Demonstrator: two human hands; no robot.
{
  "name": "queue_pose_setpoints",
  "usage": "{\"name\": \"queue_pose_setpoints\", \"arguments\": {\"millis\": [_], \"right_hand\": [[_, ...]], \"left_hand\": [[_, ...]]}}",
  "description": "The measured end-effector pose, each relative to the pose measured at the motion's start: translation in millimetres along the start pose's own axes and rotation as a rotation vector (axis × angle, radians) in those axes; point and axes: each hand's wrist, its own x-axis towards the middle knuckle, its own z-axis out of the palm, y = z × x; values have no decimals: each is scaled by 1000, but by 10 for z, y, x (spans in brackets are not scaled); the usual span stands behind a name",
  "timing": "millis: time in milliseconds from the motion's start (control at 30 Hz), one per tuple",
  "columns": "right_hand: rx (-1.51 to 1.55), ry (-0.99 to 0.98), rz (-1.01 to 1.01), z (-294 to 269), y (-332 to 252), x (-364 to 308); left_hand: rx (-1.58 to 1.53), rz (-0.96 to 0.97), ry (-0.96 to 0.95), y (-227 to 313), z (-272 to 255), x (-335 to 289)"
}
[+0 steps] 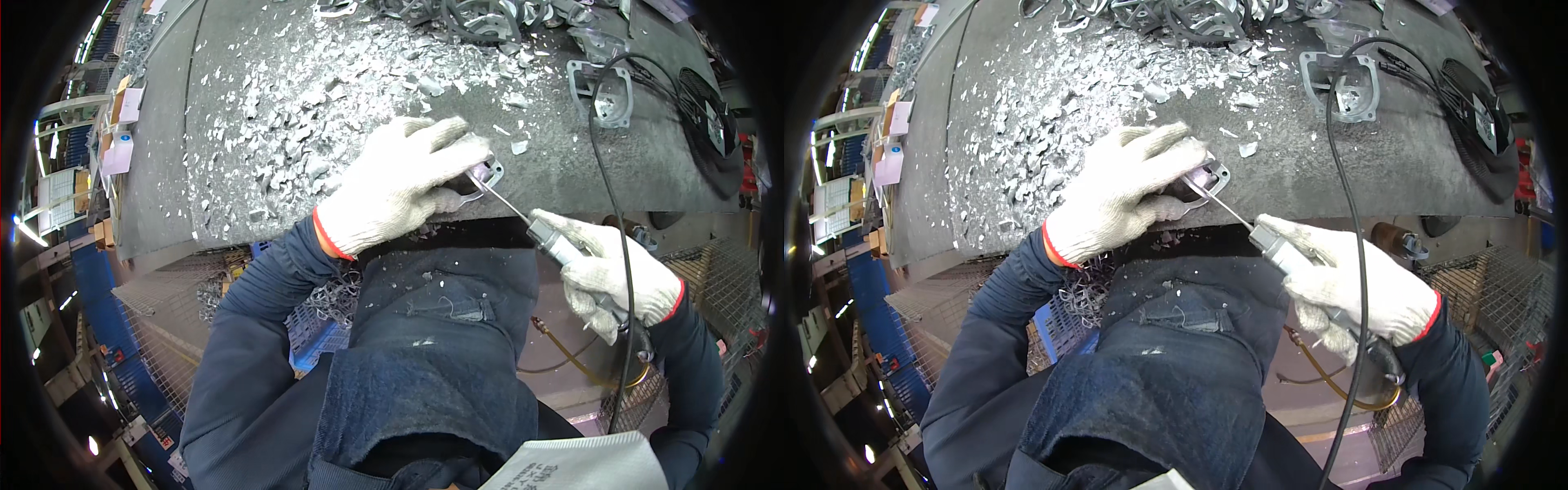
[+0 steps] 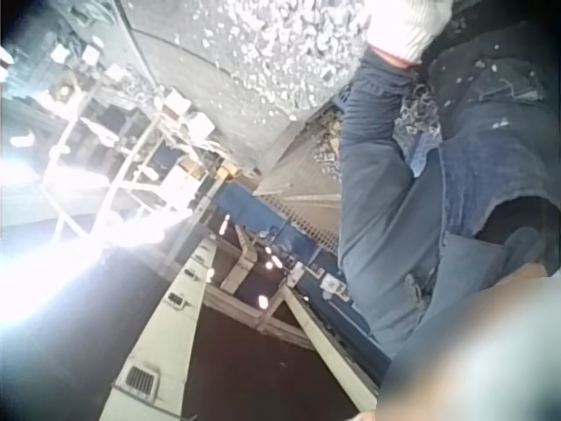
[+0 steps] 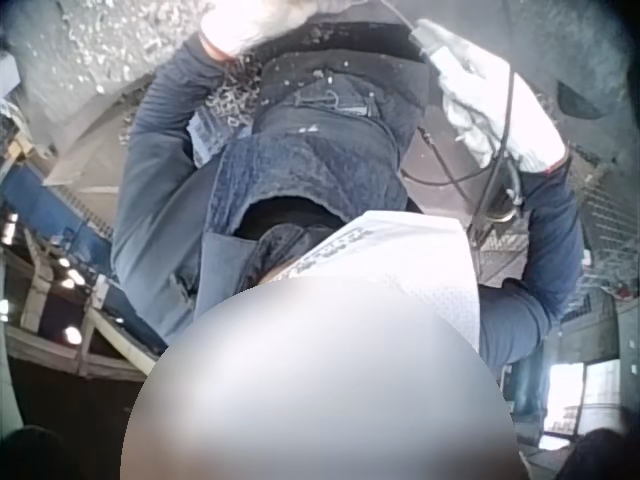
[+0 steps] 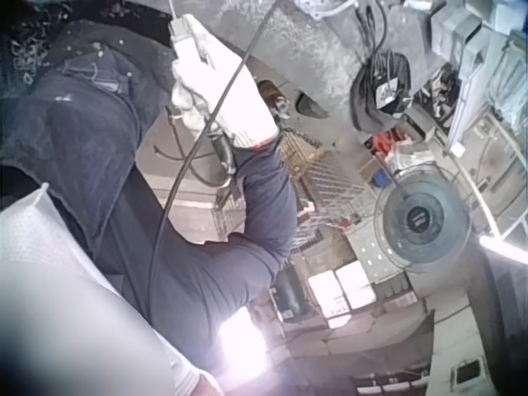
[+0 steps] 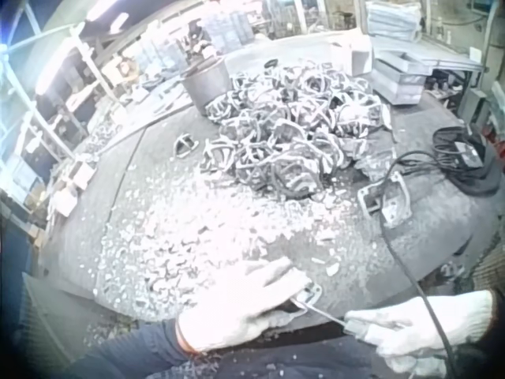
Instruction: The person files the edges of a metal component by hand using a handheld metal file.
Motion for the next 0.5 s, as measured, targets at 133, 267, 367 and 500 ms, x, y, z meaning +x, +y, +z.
{"name": "queue_pose_setpoints", "arguments": {"millis": [133,267,367,500], "right_hand": [[13,-12,-36,102,-35,-91],[-12,25,-82,213,-21,-72],[-2,51,-88,239,-19,-68],[11,71,-78,208,-60,-98]], "left_hand": [[-6,16,-11,-18,-22,3],[-1,29,-10,-36,-17,5],[-14,60,11,-57,5,5],[10,150,60,-87,13,-7]]}}
